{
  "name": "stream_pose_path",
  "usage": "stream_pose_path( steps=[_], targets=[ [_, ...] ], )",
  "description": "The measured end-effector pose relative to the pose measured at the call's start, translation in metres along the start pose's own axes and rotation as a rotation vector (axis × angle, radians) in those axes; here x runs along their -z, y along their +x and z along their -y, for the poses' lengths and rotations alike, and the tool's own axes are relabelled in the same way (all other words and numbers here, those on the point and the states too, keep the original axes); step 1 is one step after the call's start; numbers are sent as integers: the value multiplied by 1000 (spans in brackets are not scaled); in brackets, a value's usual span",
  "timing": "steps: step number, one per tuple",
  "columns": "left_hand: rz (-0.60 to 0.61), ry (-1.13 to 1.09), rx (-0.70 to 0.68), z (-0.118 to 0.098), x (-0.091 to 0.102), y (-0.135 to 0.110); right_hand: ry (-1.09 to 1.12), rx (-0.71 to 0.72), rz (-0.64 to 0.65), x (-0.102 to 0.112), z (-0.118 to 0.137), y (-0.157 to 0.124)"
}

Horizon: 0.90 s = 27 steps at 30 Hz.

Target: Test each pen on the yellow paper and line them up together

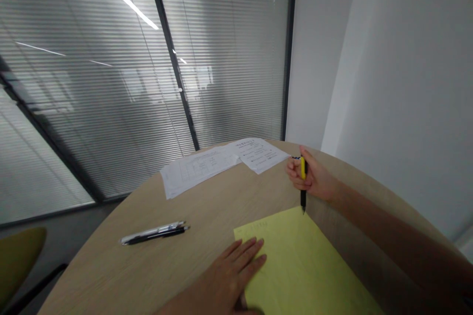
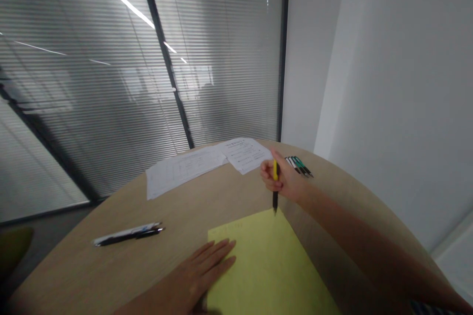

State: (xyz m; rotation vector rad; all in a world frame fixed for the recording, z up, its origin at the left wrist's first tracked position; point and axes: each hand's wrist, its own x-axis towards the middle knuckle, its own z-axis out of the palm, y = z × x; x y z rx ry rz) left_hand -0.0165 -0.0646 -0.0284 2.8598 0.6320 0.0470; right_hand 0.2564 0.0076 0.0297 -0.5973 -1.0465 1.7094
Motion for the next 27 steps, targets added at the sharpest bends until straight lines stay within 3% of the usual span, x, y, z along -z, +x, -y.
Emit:
stream_pose_path(
  steps=[3,6,9,14,21,24,27],
  targets=[
    [-2,-5,2,1,-1,0,-100,86,-94,-4,-5,2],
    [-4,-5,2,1,-2,0,-65,143,-176,-6,-13,2],
    [-26,-12,1,0,-2,-1,-41,50,-205,0,-24,-1],
    [-41,-17,-2,-1,0,-1,-188,-177,-81,12,-46,-12],
    [-17,-10,-6,0,1,0,-499,94,-242,-9,-81,-19],
    [-30,-12,-4,-2,2,-1,-540,86,-353,-15,-92,-14],
    [-36,-8,-5,-1,1,-2,-532,36,-319,-13,-100,-10]
  ],
)
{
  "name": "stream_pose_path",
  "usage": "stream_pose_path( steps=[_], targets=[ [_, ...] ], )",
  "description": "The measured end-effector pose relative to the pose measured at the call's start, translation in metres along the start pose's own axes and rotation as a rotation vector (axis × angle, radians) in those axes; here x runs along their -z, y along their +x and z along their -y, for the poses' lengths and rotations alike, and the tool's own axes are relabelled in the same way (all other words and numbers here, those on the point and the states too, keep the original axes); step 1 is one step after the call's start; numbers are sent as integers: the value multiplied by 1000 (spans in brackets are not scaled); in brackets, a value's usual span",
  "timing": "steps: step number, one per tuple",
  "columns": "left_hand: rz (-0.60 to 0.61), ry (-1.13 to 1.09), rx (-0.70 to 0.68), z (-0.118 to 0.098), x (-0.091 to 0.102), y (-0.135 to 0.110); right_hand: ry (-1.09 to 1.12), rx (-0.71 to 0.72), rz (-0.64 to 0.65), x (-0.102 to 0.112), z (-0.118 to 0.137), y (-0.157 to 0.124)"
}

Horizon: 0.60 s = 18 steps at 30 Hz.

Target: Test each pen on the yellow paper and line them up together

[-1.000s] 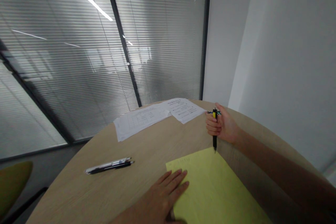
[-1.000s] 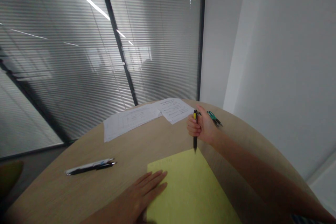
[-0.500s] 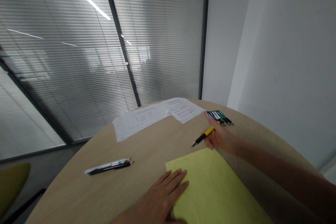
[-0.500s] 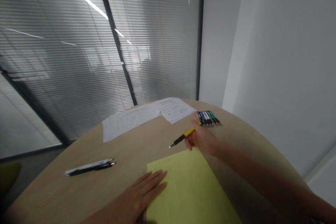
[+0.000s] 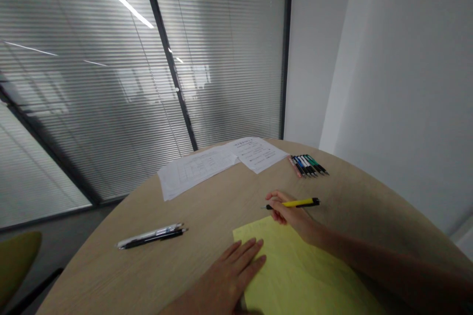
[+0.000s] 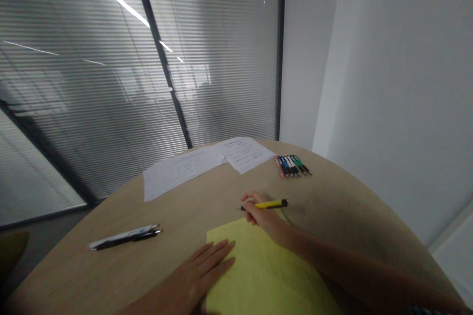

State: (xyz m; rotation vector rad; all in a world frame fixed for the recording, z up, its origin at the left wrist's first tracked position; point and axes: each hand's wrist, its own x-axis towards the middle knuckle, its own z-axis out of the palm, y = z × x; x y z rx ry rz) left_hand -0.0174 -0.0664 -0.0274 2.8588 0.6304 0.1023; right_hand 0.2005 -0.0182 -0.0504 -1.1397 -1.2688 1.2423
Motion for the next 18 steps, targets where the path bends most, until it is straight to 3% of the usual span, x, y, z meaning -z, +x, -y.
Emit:
stream_pose_path(
  steps=[7,9,14,16,18],
  targets=[
    [38,18,-48,25,-28,7,-262,194,-26,3,-12,3],
    [32,19,-53,22,-24,6,-290,190,-25,2,-13,3],
    [-36,18,-30,-4,6,-2,-336,218,-78,1,-16,3],
    [-53,24,-29,-3,4,-2,-327,261,-112,1,-19,4],
    [-32,45,-58,10,-11,1,-317,286,-129,1,-23,5]
  ],
)
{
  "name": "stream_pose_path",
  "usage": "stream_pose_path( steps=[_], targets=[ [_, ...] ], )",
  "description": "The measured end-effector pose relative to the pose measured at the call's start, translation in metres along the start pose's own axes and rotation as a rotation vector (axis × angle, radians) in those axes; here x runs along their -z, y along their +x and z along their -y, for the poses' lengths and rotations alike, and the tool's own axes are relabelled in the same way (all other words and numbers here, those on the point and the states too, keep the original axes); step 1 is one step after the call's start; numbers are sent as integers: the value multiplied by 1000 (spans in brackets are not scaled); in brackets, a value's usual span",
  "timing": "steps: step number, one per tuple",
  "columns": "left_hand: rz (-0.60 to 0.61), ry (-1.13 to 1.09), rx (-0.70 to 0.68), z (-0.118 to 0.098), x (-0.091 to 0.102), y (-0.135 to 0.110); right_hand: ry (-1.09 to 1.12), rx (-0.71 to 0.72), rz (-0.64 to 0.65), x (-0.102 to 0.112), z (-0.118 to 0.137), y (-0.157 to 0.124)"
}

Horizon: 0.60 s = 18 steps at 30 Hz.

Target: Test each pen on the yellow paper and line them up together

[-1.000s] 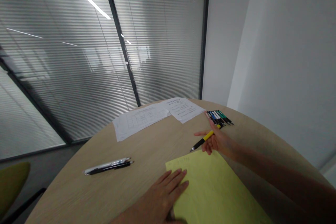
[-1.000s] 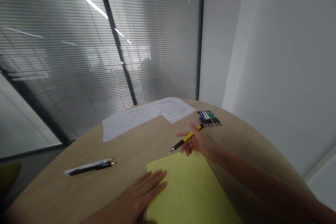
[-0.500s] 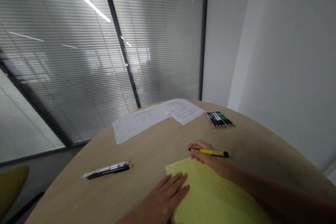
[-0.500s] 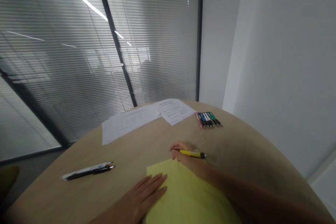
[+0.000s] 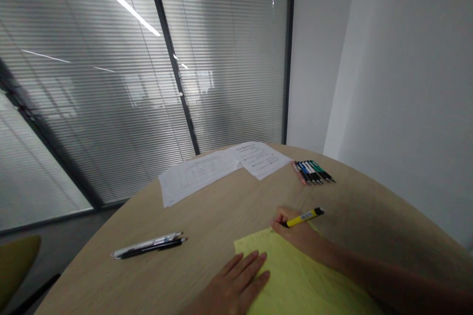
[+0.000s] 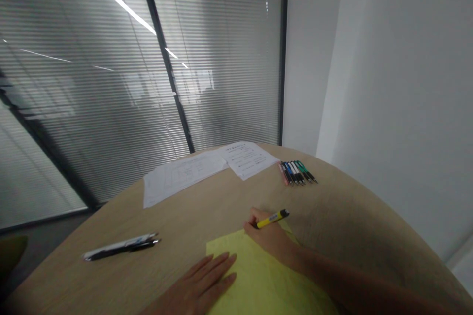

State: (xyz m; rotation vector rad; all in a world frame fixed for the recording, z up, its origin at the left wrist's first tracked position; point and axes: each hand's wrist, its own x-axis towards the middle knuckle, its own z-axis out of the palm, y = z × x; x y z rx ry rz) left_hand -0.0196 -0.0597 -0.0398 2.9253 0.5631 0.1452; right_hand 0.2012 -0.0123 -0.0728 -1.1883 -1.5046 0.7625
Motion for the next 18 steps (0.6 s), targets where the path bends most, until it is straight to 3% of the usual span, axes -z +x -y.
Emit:
stream_pose_path(
  steps=[4,8,12,18],
  targets=[
    [31,79,-58,28,-37,2,-67,-27,-13,-2,-2,1],
    [13,121,-52,33,-48,1,-124,-82,8,-3,1,3],
    [11,113,-48,24,-33,1,-131,-81,-7,-3,2,4],
    [-54,68,-1,-8,11,-1,-128,-57,64,-2,-1,2]
  ],
)
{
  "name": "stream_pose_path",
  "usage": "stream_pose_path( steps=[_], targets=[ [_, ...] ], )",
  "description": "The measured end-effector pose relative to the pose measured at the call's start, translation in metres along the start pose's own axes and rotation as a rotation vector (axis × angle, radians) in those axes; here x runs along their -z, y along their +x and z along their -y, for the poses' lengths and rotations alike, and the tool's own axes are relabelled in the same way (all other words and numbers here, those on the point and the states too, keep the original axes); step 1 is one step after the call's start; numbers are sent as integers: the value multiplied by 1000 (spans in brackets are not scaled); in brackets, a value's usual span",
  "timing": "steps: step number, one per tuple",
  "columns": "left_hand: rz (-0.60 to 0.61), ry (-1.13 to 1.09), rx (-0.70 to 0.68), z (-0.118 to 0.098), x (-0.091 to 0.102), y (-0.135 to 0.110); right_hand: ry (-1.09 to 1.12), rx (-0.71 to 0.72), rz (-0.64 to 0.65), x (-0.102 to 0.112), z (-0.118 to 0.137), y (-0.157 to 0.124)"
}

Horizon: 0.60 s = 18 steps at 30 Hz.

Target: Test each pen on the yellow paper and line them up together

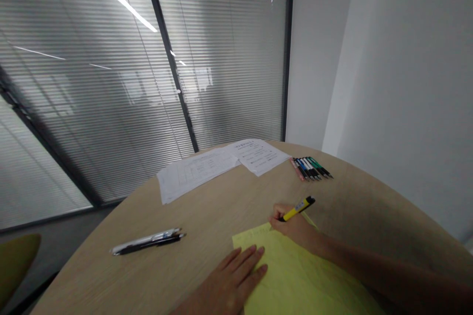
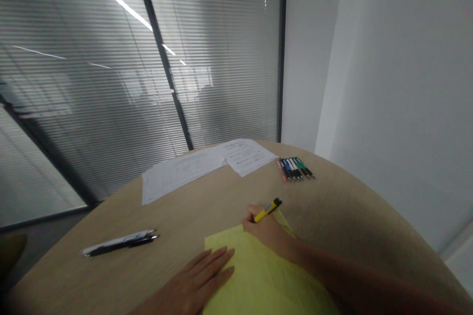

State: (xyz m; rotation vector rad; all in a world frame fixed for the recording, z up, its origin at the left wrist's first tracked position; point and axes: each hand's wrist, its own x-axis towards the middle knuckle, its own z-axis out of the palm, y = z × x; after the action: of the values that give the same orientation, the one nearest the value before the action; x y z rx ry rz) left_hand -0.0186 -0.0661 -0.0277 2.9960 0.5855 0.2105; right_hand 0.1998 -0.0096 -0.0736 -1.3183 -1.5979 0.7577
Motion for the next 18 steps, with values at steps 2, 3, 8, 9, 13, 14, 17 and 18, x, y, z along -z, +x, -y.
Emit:
stream_pose_path(
  steps=[2,3,8,9,13,14,17,18],
  targets=[
    [-20,9,10,-7,10,0,-18,-16,-8,0,0,0],
    [-21,11,9,-9,12,0,-28,-23,-21,1,0,0],
    [0,6,6,-10,13,2,-25,-2,-30,1,1,-1],
    [8,5,8,-9,13,2,-16,-3,-27,0,1,-1],
    [15,-8,20,-10,14,3,27,-28,-45,3,3,-1],
    [10,-10,23,-10,15,3,43,-41,-58,4,4,0],
    [-9,-12,30,-11,16,2,110,-68,-92,10,7,1],
    [-15,-9,26,-10,15,1,144,-74,-75,12,8,2]
  ],
)
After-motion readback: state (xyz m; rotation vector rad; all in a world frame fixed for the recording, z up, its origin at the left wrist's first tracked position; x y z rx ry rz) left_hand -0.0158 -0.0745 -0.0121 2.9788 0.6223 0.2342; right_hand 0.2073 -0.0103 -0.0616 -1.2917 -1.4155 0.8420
